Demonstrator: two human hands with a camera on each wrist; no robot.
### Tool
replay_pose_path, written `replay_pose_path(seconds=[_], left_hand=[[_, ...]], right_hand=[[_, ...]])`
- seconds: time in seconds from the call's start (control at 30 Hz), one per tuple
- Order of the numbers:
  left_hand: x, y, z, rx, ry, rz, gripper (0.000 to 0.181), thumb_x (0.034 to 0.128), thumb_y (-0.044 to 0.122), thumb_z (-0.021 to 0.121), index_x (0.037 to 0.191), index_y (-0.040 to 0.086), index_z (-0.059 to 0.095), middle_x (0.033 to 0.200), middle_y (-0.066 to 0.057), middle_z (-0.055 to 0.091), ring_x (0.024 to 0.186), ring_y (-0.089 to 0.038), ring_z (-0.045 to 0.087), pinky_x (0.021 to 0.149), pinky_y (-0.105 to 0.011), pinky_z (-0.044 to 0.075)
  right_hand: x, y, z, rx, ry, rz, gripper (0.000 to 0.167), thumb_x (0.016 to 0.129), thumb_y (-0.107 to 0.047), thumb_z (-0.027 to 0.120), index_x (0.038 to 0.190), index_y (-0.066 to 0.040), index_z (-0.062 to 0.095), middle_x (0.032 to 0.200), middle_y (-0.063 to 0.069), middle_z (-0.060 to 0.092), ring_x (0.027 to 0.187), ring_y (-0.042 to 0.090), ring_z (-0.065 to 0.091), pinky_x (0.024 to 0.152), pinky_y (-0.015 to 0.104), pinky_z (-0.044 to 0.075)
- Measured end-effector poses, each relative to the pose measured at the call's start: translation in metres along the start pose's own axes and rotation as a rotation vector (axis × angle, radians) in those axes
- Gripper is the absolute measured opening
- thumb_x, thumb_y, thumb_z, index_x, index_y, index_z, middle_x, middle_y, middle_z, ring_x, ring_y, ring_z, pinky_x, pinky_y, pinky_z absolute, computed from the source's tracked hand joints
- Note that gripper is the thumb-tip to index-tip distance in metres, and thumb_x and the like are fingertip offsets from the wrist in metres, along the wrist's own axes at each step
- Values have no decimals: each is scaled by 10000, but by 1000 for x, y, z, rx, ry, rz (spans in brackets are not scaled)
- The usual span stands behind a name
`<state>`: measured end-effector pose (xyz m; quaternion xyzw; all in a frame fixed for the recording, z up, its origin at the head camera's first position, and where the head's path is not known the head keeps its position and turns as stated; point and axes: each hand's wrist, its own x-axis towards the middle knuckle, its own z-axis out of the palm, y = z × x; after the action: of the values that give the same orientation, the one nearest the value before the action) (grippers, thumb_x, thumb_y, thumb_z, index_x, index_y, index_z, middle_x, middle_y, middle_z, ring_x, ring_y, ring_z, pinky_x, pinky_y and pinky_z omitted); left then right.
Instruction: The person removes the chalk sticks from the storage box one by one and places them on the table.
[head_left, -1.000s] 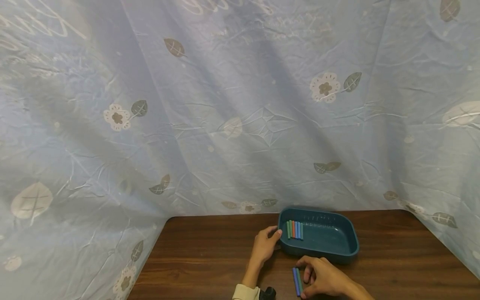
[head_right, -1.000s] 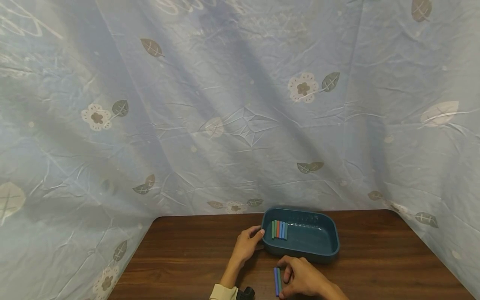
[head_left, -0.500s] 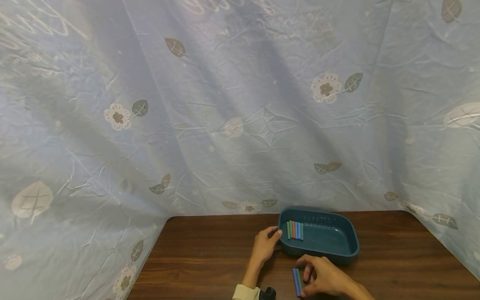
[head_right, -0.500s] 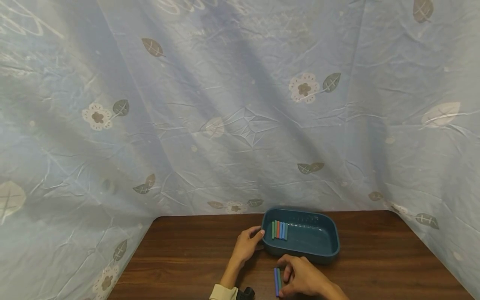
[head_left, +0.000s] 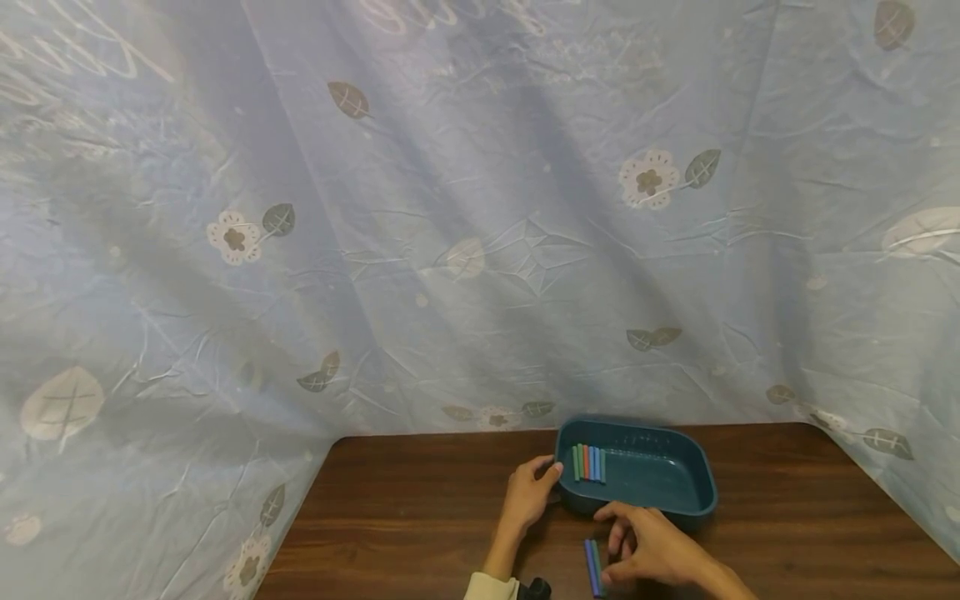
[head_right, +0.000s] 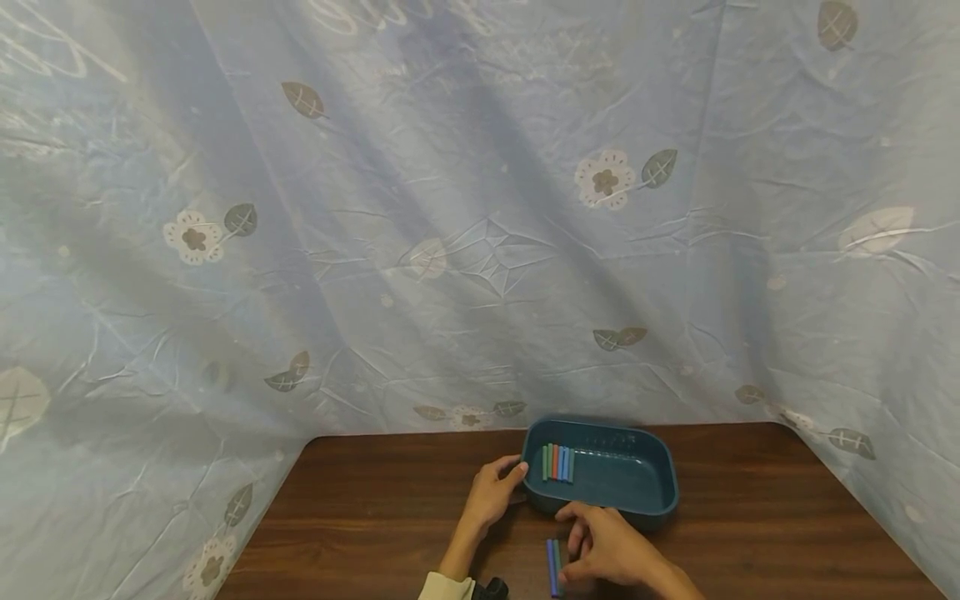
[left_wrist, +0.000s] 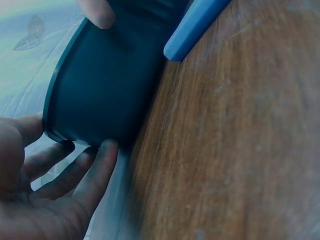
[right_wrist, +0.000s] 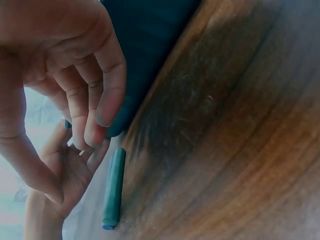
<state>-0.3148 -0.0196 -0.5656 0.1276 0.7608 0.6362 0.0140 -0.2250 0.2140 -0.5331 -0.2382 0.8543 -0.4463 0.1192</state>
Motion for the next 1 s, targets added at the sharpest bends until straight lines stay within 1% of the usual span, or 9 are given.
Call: replay_pose_path(seconds=[0.1,0.2,0.33,0.47,0.67,0.77,0.87,0.9,1.0], left_hand=[[0,0,0,0,1,-3,426,1070,256,678,1368,-48,686,1281,-222,750,958,-235,793,818,-374,663],[0,1,-1,-22,-6,-9,435,1074,244,670,1377,-68,670,1279,-235,745,956,-260,798,814,-390,666],[0,1,0,-46,-15,-15,444,1077,239,665,1381,-84,659,1281,-241,741,979,-267,795,820,-402,667],[0,1,0,-43,-17,-14,447,1076,250,666,1378,-81,664,1283,-239,742,985,-263,792,824,-404,666],[0,2,-1,-25,-12,4,456,1072,262,670,1376,-78,667,1286,-246,742,974,-272,796,826,-423,666],[0,1,0,-19,-11,23,448,1075,245,665,1373,-90,664,1290,-262,737,979,-293,799,816,-428,667],[0,1,0,-13,-9,20,458,1073,255,668,1380,-85,663,1306,-261,732,983,-307,801,813,-403,667],[1,1,0,-9,-10,27,452,1075,246,665,1378,-91,661,1304,-267,731,974,-313,803,804,-398,668],[2,0,-1,5,-4,18,459,1073,266,668,1378,-76,669,1308,-255,733,952,-294,806,794,-366,666]], right_hand=[[1,-2,-2,-7,9,-9,720,828,-252,929,1378,72,595,919,-2,701,731,38,640,649,238,542],[1,-5,-4,-16,18,-34,722,831,-256,928,1376,81,593,920,-18,711,745,21,639,656,233,549],[2,-9,-9,3,22,-55,704,849,-224,917,1383,92,584,937,14,727,749,21,645,653,236,558],[2,-12,-15,2,34,-54,691,864,-208,908,1394,90,580,951,40,733,750,28,651,649,243,563],[4,-16,-23,-59,77,-77,710,867,-263,907,1393,85,582,952,44,729,761,10,645,662,237,559],[5,-17,-26,-78,93,-88,718,877,-298,902,1396,80,581,946,39,729,766,7,644,674,237,560],[6,-18,-30,-87,113,-86,710,886,-324,896,1400,55,586,940,17,727,767,8,645,687,236,561],[7,-19,-31,-88,121,-85,706,889,-332,893,1401,46,589,938,4,727,766,8,646,692,236,562],[9,-20,-34,-91,146,-81,685,895,-329,889,1401,28,595,928,-27,723,764,8,649,706,232,560]])
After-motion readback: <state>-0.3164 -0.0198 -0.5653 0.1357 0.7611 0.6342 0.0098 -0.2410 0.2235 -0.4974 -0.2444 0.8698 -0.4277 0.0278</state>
